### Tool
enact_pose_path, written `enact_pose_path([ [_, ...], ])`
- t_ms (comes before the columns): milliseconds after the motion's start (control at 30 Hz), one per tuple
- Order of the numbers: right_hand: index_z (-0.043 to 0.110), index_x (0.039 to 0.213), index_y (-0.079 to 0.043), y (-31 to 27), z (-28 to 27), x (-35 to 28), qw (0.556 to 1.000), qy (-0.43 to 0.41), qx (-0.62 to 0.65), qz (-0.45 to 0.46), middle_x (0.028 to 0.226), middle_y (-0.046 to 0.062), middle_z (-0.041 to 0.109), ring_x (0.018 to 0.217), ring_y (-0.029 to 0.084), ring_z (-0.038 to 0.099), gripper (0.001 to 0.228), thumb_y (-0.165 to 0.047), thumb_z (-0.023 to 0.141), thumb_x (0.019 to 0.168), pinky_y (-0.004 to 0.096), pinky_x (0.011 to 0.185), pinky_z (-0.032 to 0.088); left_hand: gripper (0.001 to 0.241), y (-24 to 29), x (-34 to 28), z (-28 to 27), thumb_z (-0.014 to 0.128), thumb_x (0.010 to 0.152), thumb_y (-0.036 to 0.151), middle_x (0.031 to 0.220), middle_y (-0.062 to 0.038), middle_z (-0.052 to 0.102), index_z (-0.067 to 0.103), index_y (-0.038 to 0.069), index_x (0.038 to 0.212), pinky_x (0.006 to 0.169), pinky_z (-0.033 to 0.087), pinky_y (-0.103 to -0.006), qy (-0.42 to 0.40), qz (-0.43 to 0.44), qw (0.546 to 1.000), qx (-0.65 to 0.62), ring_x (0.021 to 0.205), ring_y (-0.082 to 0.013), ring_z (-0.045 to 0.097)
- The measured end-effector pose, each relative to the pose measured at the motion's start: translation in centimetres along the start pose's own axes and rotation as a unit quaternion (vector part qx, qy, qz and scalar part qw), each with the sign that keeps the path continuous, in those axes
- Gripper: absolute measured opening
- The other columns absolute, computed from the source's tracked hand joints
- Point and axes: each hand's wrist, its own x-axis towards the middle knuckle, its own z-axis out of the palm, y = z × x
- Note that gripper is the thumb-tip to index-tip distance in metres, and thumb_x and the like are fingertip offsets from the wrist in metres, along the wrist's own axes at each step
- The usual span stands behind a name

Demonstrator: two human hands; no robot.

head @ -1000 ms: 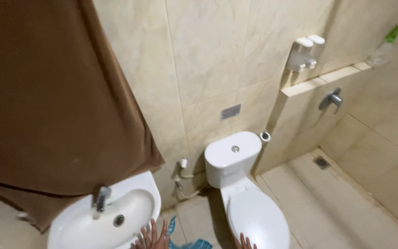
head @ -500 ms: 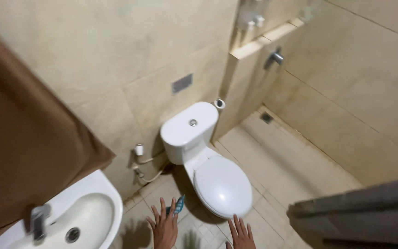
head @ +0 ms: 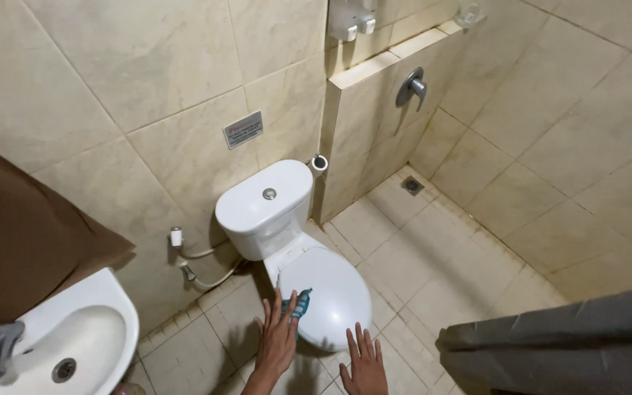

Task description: The person cleans a bathroom using a blue and white checkered cloth. They wipe the toilet seat, the floor tiles, the wall tiles, and the sink basin and pedestal.

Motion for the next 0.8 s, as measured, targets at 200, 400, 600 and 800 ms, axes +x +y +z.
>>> enact_pose_path([
  [200, 0.006, 0.163, -0.017, 8.5, -1.8, 2.5, 0.997, -0.067, -0.036, -0.018, 0.172, 0.012, -0.003, 0.159, 0.034, 0.003, 0.091, -0.043, 0.061, 0.096, 0.055, 0.126, 0.005, 0.072, 1.3, 4.1, 4.8, 0.018, 0.095, 0.062, 0.175, -0.005, -0.001, 0.016, 0.038, 0.163, 0.119, 0.027, -0.0639, 0.148, 0.05, 0.912, -0.379, 0.155, -0.04, 0.017],
  [400, 0.005, 0.163, -0.016, 11.3, -3.3, 2.3, 0.997, -0.071, -0.017, -0.011, 0.172, 0.013, -0.003, 0.158, 0.036, 0.003, 0.09, -0.041, 0.06, 0.096, 0.055, 0.126, 0.004, 0.064, -0.8, 6.5, 8.3, 0.016, 0.103, 0.055, 0.176, -0.005, 0.008, 0.015, 0.037, 0.165, 0.121, 0.014, -0.0617, 0.124, -0.117, 0.968, -0.182, 0.159, -0.04, 0.016],
  [600, 0.004, 0.163, -0.017, 12.3, -2.4, 1.7, 0.99, -0.123, -0.055, 0.045, 0.172, 0.011, -0.002, 0.16, 0.032, 0.001, 0.093, -0.046, 0.06, 0.094, 0.05, 0.128, 0.003, 0.059, -0.6, 11.5, 17.7, 0.022, 0.105, 0.048, 0.176, -0.007, 0.006, 0.015, 0.04, 0.163, 0.122, 0.031, -0.0517, 0.107, -0.028, 0.97, -0.216, 0.155, -0.0378, 0.027],
  [800, 0.007, 0.161, -0.014, 12.3, -2.4, 1.0, 0.997, -0.064, -0.038, 0.015, 0.171, 0.012, 0.0, 0.157, 0.033, 0.004, 0.093, -0.041, 0.061, 0.091, 0.052, 0.125, 0.004, 0.079, 7.0, 10.0, 16.1, 0.032, 0.104, 0.063, 0.174, -0.004, -0.017, -0.012, 0.036, 0.164, 0.124, 0.008, -0.0658, -0.116, -0.157, 0.981, 0.011, 0.159, -0.0394, -0.005],
])
